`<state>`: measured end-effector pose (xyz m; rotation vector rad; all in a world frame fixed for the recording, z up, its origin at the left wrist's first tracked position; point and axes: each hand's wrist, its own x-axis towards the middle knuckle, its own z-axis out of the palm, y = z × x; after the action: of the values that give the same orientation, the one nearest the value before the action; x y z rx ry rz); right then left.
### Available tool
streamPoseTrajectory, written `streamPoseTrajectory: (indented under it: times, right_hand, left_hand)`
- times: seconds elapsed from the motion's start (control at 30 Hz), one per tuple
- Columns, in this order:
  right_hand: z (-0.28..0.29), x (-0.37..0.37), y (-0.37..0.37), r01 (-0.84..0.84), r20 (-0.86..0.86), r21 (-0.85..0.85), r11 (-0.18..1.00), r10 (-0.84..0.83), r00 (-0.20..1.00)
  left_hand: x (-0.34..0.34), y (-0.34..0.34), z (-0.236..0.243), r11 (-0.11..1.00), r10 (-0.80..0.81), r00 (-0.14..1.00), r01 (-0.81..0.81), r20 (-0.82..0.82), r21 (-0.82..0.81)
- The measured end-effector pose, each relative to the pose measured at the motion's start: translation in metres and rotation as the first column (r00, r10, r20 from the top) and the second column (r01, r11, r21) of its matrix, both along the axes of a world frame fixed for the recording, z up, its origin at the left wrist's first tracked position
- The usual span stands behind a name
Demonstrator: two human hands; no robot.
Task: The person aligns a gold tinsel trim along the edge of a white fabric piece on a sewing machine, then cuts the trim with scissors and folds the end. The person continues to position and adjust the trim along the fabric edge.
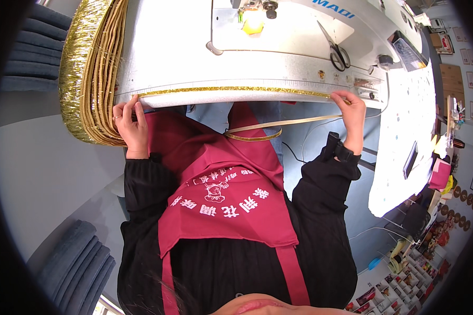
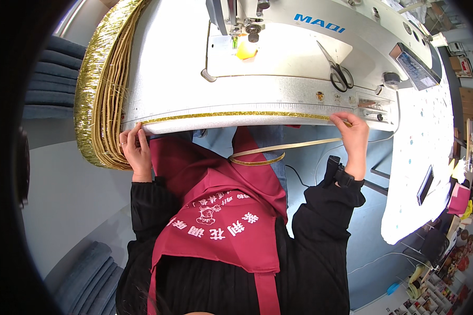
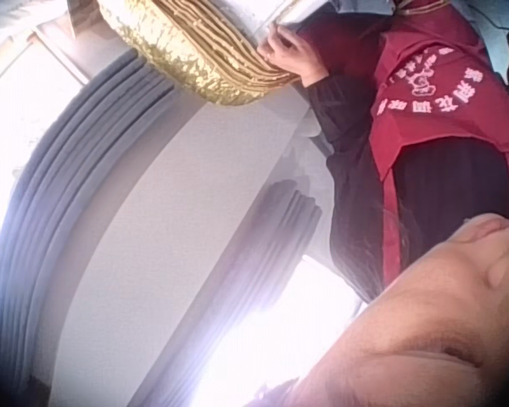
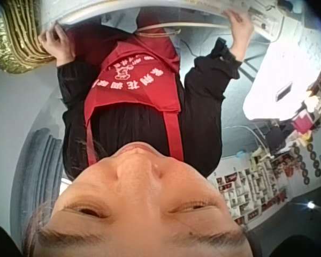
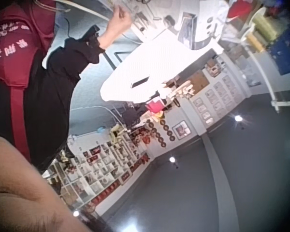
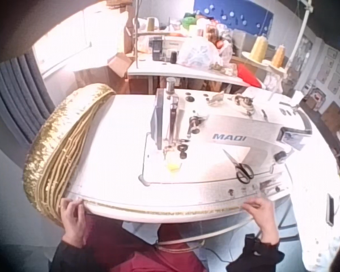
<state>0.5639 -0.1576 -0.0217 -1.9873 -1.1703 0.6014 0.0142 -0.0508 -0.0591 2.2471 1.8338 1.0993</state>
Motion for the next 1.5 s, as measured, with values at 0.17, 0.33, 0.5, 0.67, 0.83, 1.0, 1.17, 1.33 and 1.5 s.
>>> streamPoseTrajectory:
  times: [0.17, 0.33, 0.5, 0.67, 0.83, 1.0, 1.17, 1.33, 1.5]
  right_hand:
    - [-0.008, 0.01, 0.002, -0.037, -0.108, 0.0, 0.999, 0.037, 0.993]
    - [-0.018, 0.01, 0.011, -0.08, -0.228, 0.053, 0.995, 0.09, 0.969]
    - [-0.013, 0.004, 0.016, -0.141, -0.187, 0.126, 0.982, 0.163, 0.969]
    - [-0.01, 0.001, 0.021, -0.131, 0.028, 0.014, 0.991, 0.131, 0.991]
    - [-0.025, -0.006, 0.026, 0.001, -0.194, 0.074, 0.997, 0.013, 0.981]
    - [-0.031, -0.006, 0.024, 0.003, 0.006, 0.038, 0.999, -0.003, 1.0]
    - [-0.034, -0.014, 0.024, 0.006, 0.061, 0.123, 0.992, -0.014, 0.998]
    - [-0.035, -0.015, 0.024, 0.026, 0.08, 0.115, 0.993, -0.035, 0.996]
    - [-0.035, -0.015, 0.023, 0.006, 0.112, 0.13, 0.991, -0.021, 0.994]
  left_hand:
    - [0.001, -0.001, 0.002, 1.0, 0.005, 1.0, -0.005, 0.01, -0.003]
    - [0.0, -0.001, 0.002, 1.0, 0.021, 1.0, -0.021, -0.009, -0.013]
    - [0.0, 0.002, 0.001, 0.999, 0.023, 1.0, -0.023, -0.004, 0.046]
    - [0.002, 0.002, 0.0, 0.998, 0.03, 1.0, -0.03, 0.007, 0.052]
    - [0.004, 0.001, 0.004, 0.998, 0.027, 1.0, -0.028, 0.01, 0.057]
    - [0.005, 0.0, 0.006, 0.997, 0.023, 1.0, -0.024, 0.009, 0.074]
    - [0.002, 0.0, 0.002, 0.995, 0.01, 1.0, -0.007, -0.021, 0.103]
    - [0.0, -0.003, -0.002, 0.993, 0.039, 0.996, -0.03, -0.081, 0.118]
    - [0.001, -0.003, 0.001, 0.991, 0.027, 0.997, -0.017, -0.074, 0.131]
